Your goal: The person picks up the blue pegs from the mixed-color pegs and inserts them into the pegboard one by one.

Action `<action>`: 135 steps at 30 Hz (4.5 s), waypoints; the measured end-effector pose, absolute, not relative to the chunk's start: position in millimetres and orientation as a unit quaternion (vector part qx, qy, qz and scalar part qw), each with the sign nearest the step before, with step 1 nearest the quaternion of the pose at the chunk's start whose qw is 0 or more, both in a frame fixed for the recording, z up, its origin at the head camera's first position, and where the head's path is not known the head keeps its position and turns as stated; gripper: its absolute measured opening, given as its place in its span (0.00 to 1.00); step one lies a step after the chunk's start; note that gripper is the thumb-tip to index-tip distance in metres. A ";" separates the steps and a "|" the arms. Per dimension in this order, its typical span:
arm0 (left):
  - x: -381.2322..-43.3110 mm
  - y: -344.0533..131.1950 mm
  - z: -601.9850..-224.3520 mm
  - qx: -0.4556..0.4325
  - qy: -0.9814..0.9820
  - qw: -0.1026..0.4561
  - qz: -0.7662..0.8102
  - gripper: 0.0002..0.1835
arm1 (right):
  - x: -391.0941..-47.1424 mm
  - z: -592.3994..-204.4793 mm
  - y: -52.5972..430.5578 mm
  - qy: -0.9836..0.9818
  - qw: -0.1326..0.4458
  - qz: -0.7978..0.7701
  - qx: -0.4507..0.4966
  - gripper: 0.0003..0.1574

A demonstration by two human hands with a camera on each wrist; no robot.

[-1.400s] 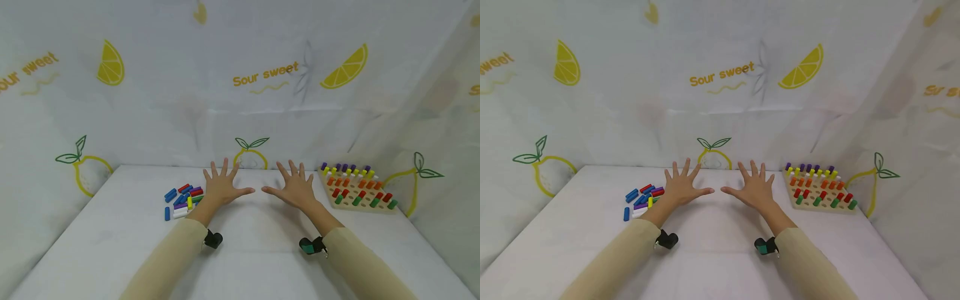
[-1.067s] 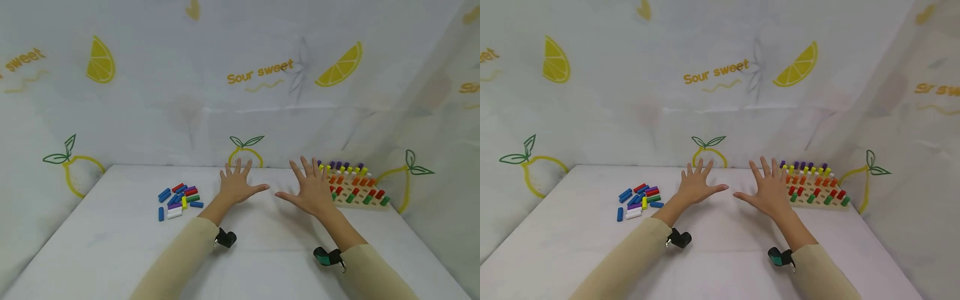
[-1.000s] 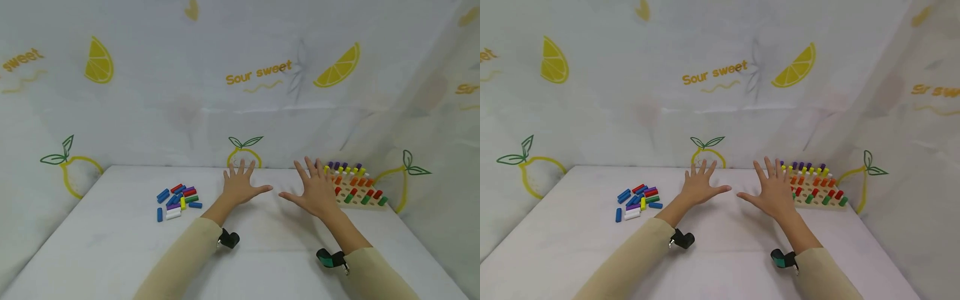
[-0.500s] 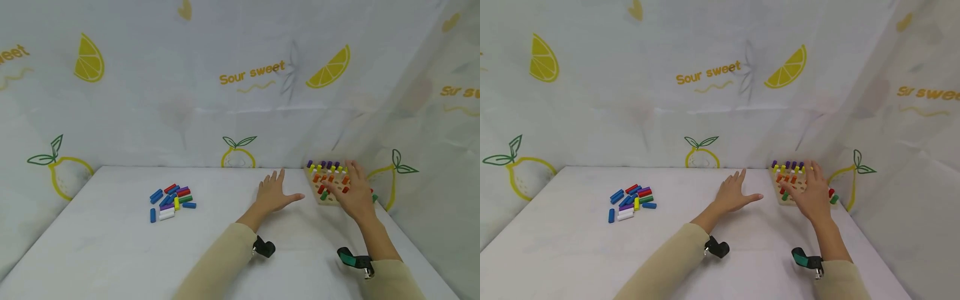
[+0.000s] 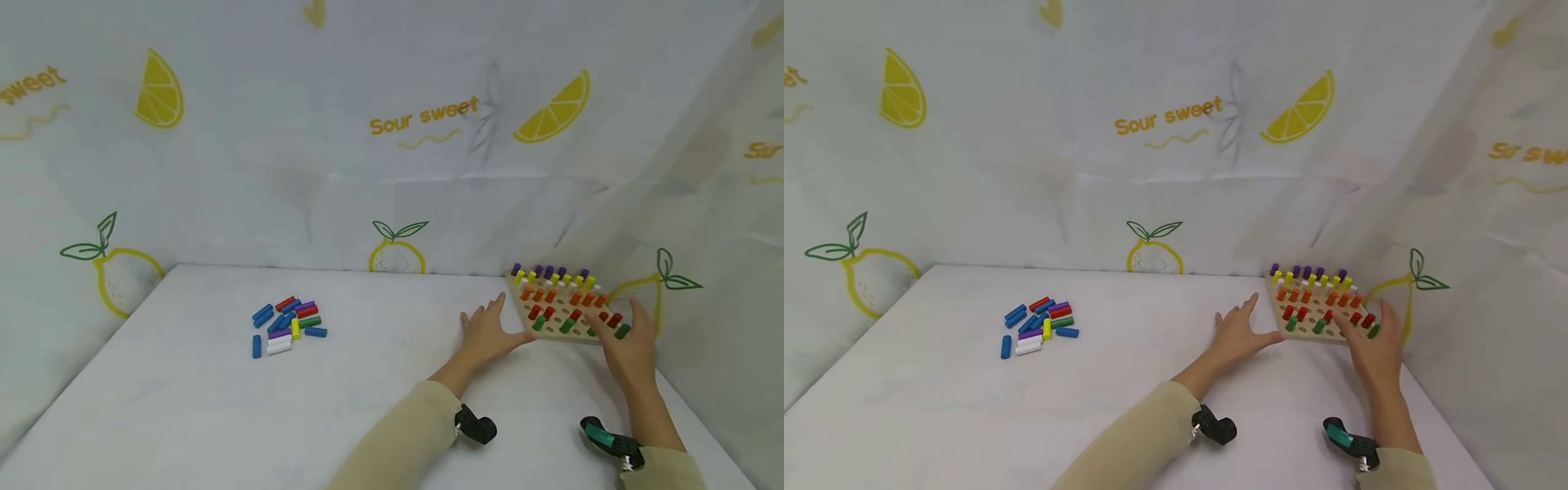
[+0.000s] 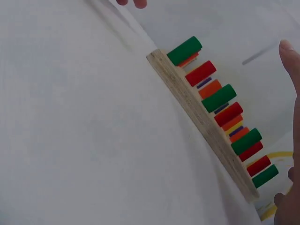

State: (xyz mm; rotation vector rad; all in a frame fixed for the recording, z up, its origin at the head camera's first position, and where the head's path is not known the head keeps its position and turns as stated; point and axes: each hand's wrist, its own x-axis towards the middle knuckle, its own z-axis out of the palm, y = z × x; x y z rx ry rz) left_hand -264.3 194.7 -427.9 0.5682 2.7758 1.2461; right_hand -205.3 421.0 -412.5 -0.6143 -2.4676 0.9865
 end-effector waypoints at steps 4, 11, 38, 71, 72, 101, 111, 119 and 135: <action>-260.6 210.7 -432.2 0.200 0.894 0.018 0.401 0.52 | -204.5 -422.5 428.2 -0.873 0.190 0.374 -0.249 0.62; -255.0 231.7 -435.8 0.232 0.899 -0.003 0.370 0.50 | -206.8 -432.2 429.8 -0.871 0.166 0.375 -0.269 0.68; -246.3 233.6 -447.3 0.167 0.920 -0.078 0.347 0.37 | -197.3 -433.3 432.4 -0.903 0.091 0.306 -0.289 0.66; -245.5 164.8 -448.1 0.132 0.903 -0.062 0.404 0.27 | -205.7 -436.3 398.5 -0.948 0.108 0.260 -0.152 0.62; -246.0 162.2 -447.1 0.129 0.901 -0.061 0.410 0.27 | -205.8 -436.2 397.8 -0.949 0.113 0.257 -0.144 0.61; -256.6 85.5 -454.0 0.155 0.912 -0.127 0.358 0.28 | -210.0 -432.3 353.0 -0.952 0.111 0.275 -0.071 0.50; -257.9 51.7 -447.7 0.175 0.910 -0.105 0.361 0.28 | -211.2 -434.2 332.4 -0.955 0.115 0.270 -0.038 0.53; -258.2 24.1 -450.3 0.148 0.906 -0.088 0.387 0.28 | -220.2 -435.2 307.2 -0.952 0.118 0.283 -0.011 0.51; -264.1 -41.1 -446.6 0.100 0.905 -0.049 0.410 0.30 | -242.6 -432.2 249.6 -0.952 0.121 0.280 0.033 0.48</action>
